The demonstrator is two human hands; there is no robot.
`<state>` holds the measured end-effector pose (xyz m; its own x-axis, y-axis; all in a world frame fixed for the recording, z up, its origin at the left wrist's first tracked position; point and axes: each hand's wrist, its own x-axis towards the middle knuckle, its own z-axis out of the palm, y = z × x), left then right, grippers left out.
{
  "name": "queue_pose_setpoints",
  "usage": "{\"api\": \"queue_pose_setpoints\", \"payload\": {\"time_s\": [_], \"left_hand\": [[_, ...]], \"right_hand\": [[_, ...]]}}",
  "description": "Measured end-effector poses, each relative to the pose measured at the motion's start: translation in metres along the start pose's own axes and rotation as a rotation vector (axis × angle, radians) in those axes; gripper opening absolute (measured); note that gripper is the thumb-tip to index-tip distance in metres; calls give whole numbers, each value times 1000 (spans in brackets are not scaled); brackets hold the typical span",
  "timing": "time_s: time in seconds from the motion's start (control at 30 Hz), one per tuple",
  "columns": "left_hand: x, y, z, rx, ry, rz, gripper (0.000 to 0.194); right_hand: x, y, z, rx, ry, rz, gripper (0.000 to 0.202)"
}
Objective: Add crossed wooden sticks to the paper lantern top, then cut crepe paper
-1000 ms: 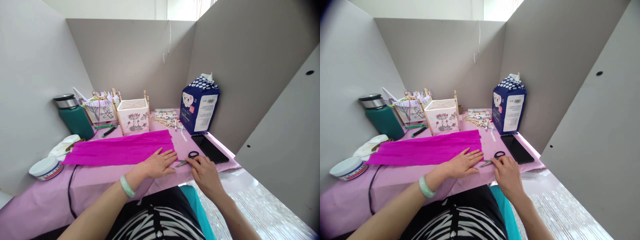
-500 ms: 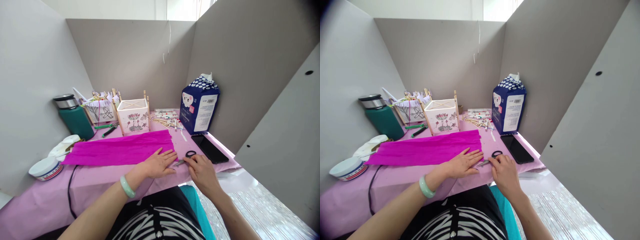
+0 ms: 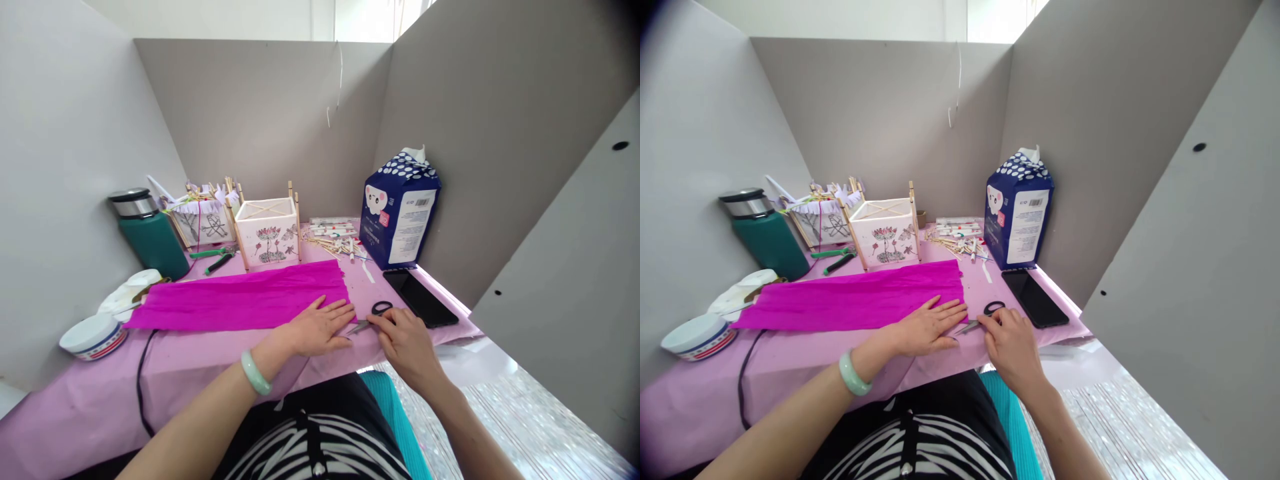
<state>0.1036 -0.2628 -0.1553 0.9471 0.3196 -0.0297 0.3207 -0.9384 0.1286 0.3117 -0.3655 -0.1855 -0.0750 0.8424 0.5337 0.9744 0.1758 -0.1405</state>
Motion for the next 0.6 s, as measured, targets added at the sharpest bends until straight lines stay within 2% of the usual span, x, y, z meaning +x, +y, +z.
{"api": "queue_pose_setpoints", "payload": {"time_s": [0.6], "left_hand": [[0,0,1,-14,9,1,68]], "right_hand": [[0,2,3,4,12,-20,34]]}}
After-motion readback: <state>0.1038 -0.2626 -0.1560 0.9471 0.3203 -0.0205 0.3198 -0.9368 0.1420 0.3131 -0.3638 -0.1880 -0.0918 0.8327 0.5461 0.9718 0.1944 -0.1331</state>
